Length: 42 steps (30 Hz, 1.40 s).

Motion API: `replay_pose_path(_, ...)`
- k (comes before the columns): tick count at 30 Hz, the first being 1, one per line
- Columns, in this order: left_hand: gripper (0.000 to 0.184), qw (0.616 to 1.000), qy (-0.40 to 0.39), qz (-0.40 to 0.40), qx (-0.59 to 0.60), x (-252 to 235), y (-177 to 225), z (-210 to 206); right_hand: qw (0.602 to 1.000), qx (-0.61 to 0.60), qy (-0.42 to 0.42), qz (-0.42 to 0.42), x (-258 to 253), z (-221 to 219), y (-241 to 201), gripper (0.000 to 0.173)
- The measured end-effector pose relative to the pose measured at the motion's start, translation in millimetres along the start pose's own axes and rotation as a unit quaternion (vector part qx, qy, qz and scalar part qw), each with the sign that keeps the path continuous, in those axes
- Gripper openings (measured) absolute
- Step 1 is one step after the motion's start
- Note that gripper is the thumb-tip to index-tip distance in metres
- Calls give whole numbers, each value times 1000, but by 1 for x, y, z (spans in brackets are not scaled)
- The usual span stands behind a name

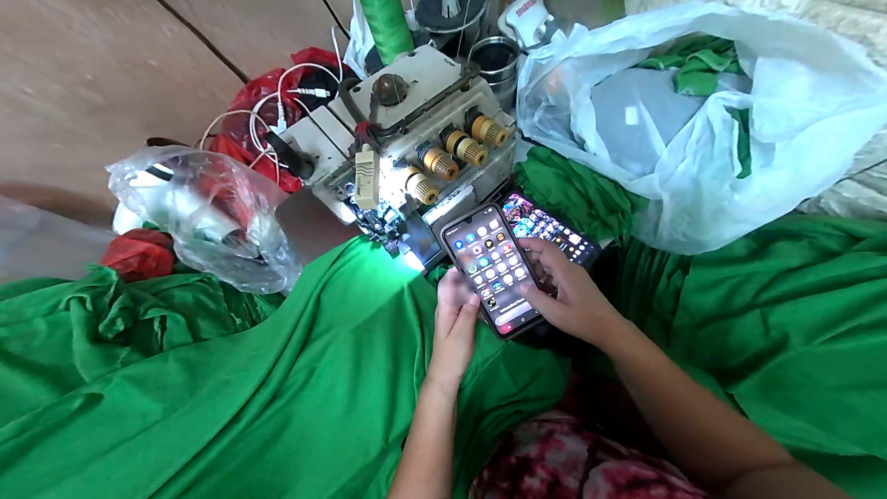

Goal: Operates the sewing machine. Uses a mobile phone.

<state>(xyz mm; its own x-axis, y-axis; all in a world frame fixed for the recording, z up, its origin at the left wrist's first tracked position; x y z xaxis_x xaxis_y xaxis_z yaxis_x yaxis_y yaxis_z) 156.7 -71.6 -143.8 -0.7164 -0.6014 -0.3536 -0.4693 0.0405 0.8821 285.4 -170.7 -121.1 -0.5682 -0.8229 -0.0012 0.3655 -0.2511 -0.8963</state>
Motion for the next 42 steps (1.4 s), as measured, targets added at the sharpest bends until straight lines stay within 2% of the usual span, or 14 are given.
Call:
replay_pose_path(3,43,1000,-7,4,-6,0,0,-1,999,-28,-16,-2,0,0,1,57)
replay_pose_path(6,40,1000,-4,6,-12,1,-1,0,999,-39,-23,0,-1,0,1,49)
replay_pose_path(11,39,1000,8,16,-12,0,-2,2,999,-25,-25,5,-2,0,2,49)
replay_pose_path(16,36,999,35,9,5,1,-3,7,999,28,-8,13,2,-9,-3,58)
replay_pose_path(20,34,998,60,-4,11,2,-3,12,999,24,-8,27,6,-19,-6,65)
replay_pose_path(31,53,999,33,-3,11,1,-2,8,999,-25,-35,2,6,-21,4,69)
replay_pose_path(42,41,1000,28,-6,3,1,-1,8,999,-30,-34,8,3,-16,1,51)
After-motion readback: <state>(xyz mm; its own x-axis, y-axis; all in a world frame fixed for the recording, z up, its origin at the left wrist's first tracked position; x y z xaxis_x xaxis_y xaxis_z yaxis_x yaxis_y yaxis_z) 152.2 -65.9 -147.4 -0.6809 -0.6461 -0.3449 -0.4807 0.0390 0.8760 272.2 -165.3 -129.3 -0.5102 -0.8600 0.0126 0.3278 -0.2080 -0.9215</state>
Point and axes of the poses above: each hand's wrist, its own x-axis away from the middle knuckle, its own z-axis out of the back of the hand, y = z × x, the point moved 9 cm from there along -x, towards the middle knuckle, and after that the axes turned 10 degrees about -z, right-handed, at the moved point
